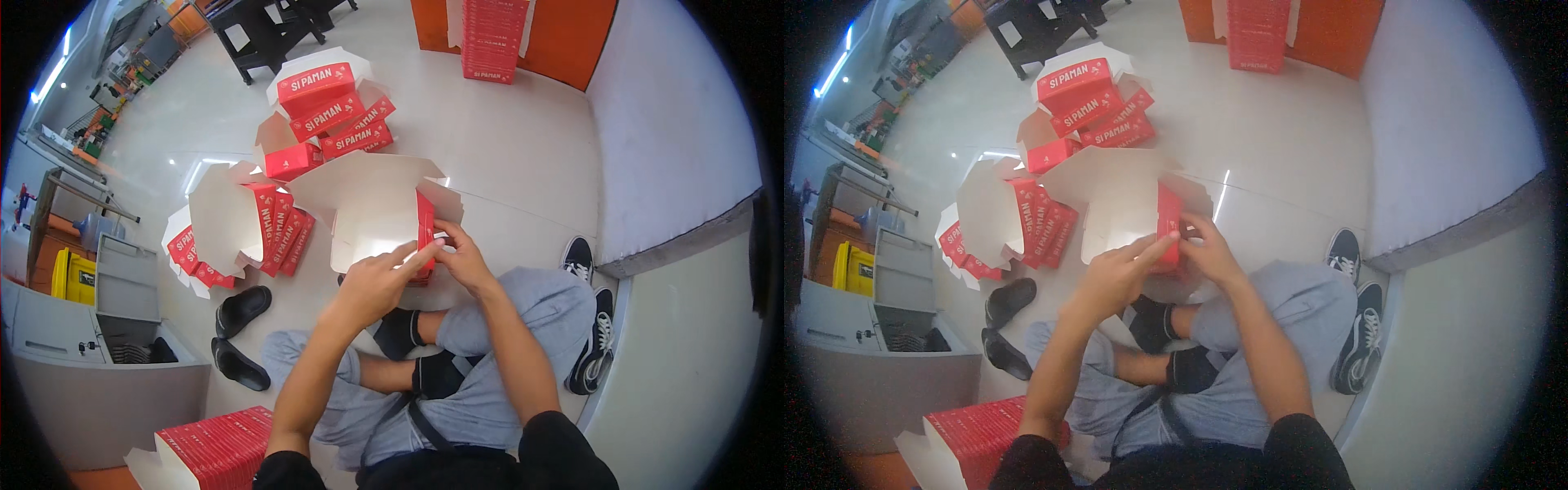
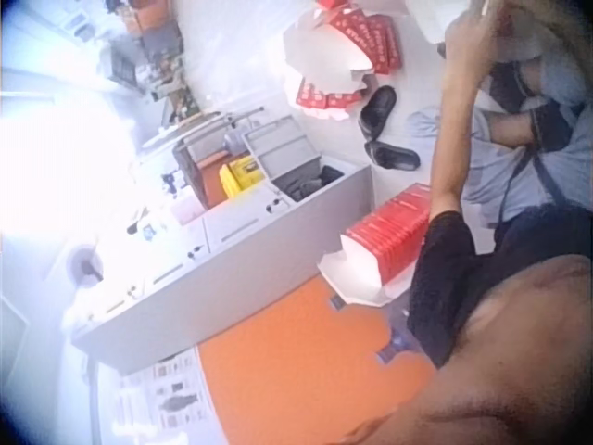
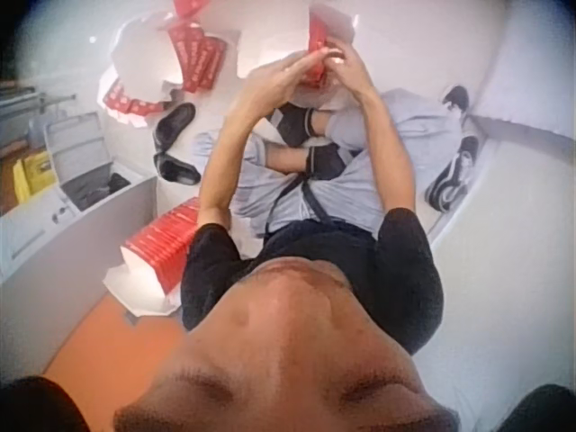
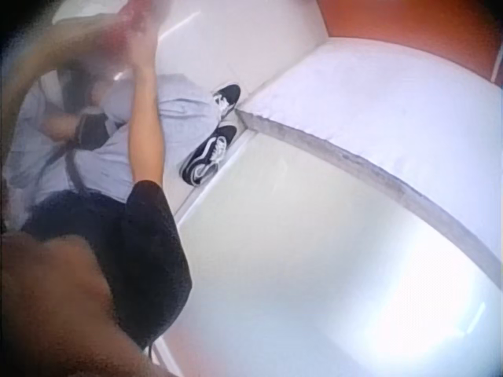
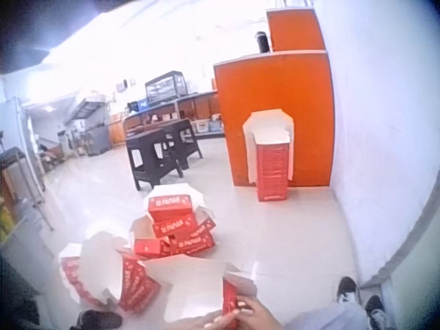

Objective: The person sits on the floor and assembles red and white cardboard food boxes by folding the flaps and tucking them into slots. They handle the boxes one at a time, stacking the completed units into a pile.

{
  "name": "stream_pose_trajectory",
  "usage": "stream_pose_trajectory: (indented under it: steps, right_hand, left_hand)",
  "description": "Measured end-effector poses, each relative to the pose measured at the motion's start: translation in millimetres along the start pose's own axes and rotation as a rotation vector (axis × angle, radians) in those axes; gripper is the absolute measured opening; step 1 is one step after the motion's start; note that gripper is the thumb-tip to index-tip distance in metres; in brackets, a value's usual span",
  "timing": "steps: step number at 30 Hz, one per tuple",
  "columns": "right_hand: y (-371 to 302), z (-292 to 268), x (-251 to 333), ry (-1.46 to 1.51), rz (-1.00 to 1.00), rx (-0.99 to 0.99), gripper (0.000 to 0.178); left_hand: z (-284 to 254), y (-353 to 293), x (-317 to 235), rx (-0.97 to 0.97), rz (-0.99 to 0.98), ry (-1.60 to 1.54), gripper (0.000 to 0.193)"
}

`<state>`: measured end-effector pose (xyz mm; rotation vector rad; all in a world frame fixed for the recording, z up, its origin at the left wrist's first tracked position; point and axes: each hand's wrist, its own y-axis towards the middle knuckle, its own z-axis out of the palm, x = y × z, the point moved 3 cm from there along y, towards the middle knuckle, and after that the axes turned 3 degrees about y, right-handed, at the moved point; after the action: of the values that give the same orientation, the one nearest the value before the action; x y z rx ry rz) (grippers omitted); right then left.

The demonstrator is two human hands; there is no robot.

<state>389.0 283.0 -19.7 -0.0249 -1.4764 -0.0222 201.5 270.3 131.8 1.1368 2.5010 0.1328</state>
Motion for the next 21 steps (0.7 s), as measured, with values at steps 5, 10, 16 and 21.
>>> stream_pose_trajectory:
  steps: [5, 10, 16, 21]
  right_hand:
    - [-2, 5, 8, -0.035, -0.079, -0.033, 0.050]
    - [-1, 4, 15, -0.044, -0.132, -0.056, 0.047]
    - [-10, 13, 19, -0.151, -0.181, -0.058, 0.049]
    - [-16, 18, 21, -0.250, -0.246, 0.016, 0.064]
  left_hand:
    - [11, 3, -1, 0.072, 0.137, 0.171, 0.039]
    - [13, 2, 1, 0.199, 0.073, 0.196, 0.042]
    - [18, 0, -3, 0.212, 0.085, 0.246, 0.037]
    - [20, -1, -4, 0.246, 0.103, 0.260, 0.034]
